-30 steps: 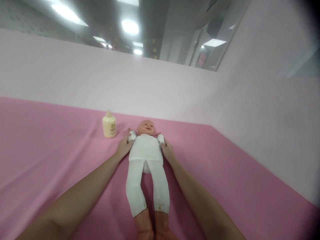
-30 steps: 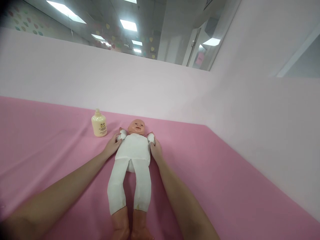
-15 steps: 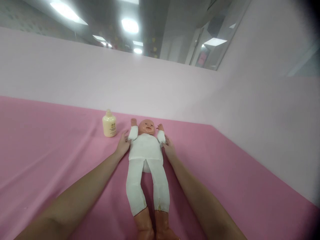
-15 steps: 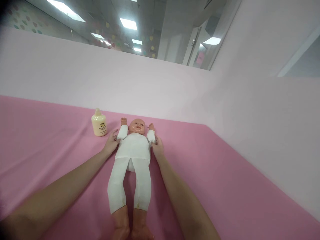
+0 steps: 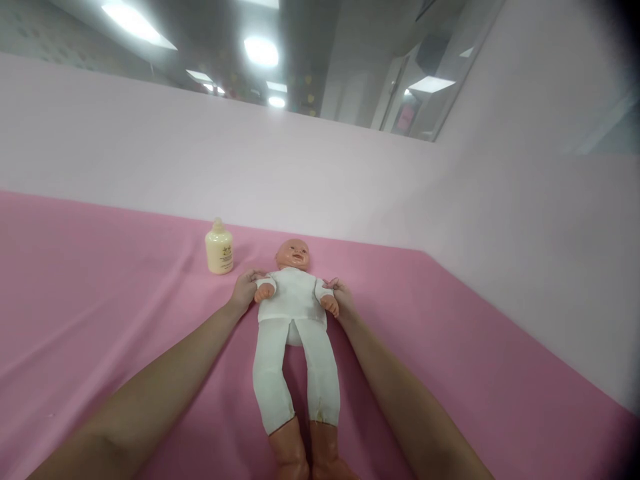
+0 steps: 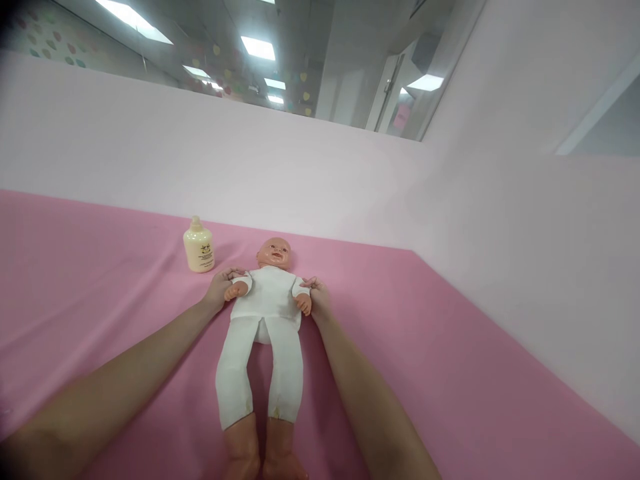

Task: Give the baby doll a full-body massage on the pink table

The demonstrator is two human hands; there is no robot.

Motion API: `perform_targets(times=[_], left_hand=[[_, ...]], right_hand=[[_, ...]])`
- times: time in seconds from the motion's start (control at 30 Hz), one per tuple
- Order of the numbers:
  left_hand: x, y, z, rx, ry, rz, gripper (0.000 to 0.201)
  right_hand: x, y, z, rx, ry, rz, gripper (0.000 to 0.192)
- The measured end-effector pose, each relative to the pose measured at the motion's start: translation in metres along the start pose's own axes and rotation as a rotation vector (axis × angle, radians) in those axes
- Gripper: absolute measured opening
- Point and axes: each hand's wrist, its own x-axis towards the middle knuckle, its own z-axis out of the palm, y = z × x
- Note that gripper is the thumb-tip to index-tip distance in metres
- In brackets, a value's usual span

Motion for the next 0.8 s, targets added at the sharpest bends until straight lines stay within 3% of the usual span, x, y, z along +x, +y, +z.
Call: perform_targets(times=[0.2, 0.33, 0.47, 0.63, 0.8], left_hand=[[-0.004, 0.002, 0.003, -0.015, 0.014, 0.012, 0.039], [-0.005, 0.0, 0.003, 0.075, 0.069, 0.034, 0.061], [-0.007, 0.0, 0.001, 0.221, 0.058, 0.053, 0.072], [-0.008, 0.002, -0.001, 0.348, 0.069, 0.079, 0.064], [-0.005, 0.0, -0.001, 0.437, 0.124, 0.177, 0.048]], right_hand=[[-0.003, -0.003, 0.008, 0.033, 0.021, -0.004, 0.017], [-0.011, -0.009, 0.014, 0.029, -0.016, -0.106, 0.025], [-0.017, -0.016, 0.017, -0.11, 0.069, -0.133, 0.04], [-0.021, -0.019, 0.019, -0.338, 0.16, -0.29, 0.045], [-0.019, -0.017, 0.015, -0.477, 0.121, -0.245, 0.042]])
